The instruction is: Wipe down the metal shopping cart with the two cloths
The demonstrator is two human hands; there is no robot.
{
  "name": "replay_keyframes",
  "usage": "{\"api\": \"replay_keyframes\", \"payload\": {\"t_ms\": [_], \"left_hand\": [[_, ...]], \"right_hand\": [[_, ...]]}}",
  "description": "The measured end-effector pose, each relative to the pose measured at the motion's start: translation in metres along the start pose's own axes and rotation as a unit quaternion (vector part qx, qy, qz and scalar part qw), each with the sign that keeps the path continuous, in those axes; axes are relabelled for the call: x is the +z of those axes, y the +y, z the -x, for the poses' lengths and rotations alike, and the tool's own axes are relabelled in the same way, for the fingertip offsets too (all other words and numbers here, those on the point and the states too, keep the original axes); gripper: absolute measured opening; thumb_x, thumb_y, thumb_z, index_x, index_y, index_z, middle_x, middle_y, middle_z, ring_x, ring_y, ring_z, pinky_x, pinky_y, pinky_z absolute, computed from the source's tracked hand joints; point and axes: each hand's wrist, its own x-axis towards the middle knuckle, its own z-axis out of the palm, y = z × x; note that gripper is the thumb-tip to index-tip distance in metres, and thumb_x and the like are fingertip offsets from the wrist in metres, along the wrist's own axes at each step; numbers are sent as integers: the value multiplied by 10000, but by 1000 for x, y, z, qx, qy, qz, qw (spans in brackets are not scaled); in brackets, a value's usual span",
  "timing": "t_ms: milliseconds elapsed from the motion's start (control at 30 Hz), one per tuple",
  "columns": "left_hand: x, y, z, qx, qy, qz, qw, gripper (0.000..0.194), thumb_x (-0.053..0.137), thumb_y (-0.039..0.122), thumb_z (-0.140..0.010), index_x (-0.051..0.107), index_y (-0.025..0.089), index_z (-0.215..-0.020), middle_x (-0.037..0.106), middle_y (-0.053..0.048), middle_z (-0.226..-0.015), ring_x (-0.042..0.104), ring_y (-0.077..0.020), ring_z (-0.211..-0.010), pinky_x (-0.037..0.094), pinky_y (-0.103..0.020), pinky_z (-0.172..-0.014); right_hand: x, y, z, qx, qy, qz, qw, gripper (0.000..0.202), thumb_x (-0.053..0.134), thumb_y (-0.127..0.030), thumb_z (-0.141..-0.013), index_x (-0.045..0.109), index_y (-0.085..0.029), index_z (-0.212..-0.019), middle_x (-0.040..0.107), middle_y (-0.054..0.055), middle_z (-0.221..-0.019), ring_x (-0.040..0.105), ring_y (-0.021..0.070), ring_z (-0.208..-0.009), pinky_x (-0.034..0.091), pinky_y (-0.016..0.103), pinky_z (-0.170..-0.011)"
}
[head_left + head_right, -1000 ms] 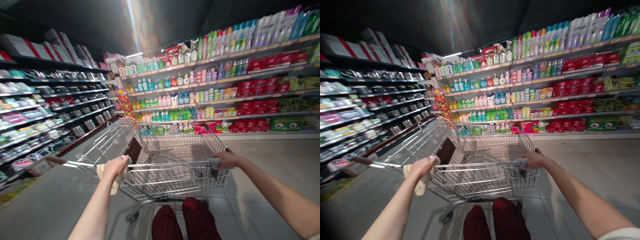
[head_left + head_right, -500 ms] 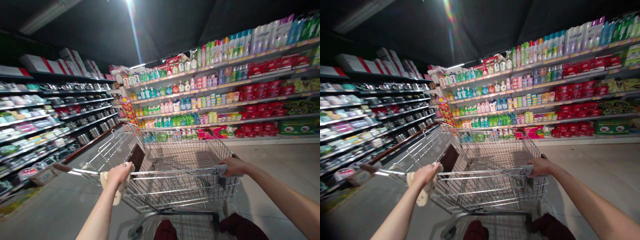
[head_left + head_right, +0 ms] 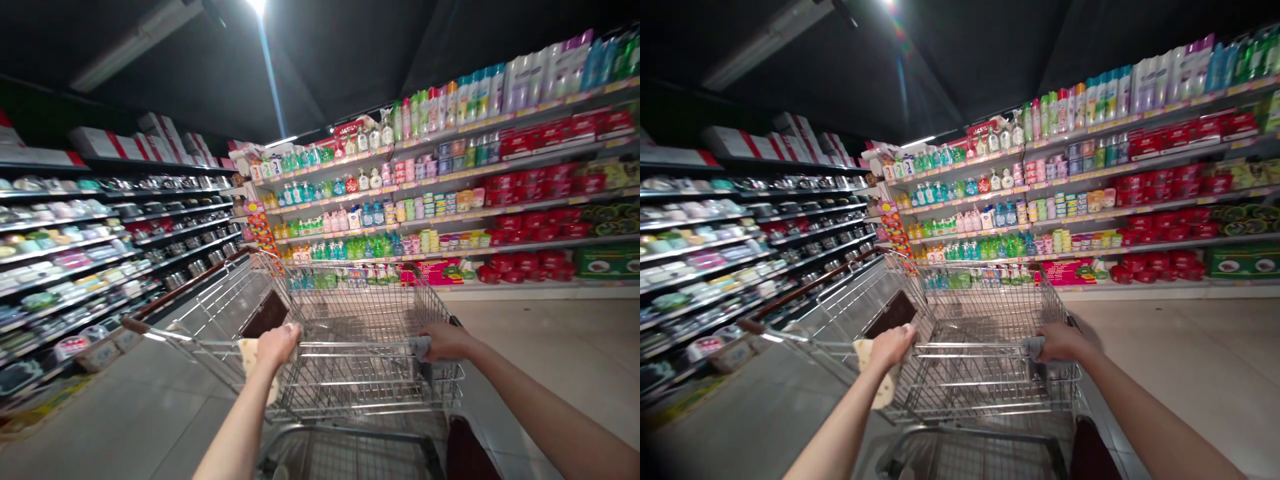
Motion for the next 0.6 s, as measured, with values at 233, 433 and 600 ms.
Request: {"api": "replay_keyframes", "payload": {"t_ms": [233,433,600], "left_hand": [[17,63,-13,1,42,45,998,659,134,462,-966,720,164,-917,731,-172,-935,688,-290,-934,484,-372,-765],[20,30,-27,-15,45,18,999,645,151,477,-978,715,165,-948,728,-168,-978,680,-274,-965,472,-354,-812],[27,7,-36,-20,48,20,998,659,143,493,-975,706,157,-914,725,-177,-972,681,-285,-956,467,-362,-805]], "right_hand": [[17,-34,-14,24,58,1,998,437,695,-376,-592,735,-277,-1015,729,71,-1057,663,308,-992,463,347,-735],[18,-68,-25,11,82,-7,997,304,684,-419,-638,739,-249,-884,740,84,-967,677,307,-931,453,325,-689],[29,-91,-25,2,101,2,995,275,649,-437,-685,719,-260,-884,744,67,-928,687,299,-902,471,335,-707]]}}
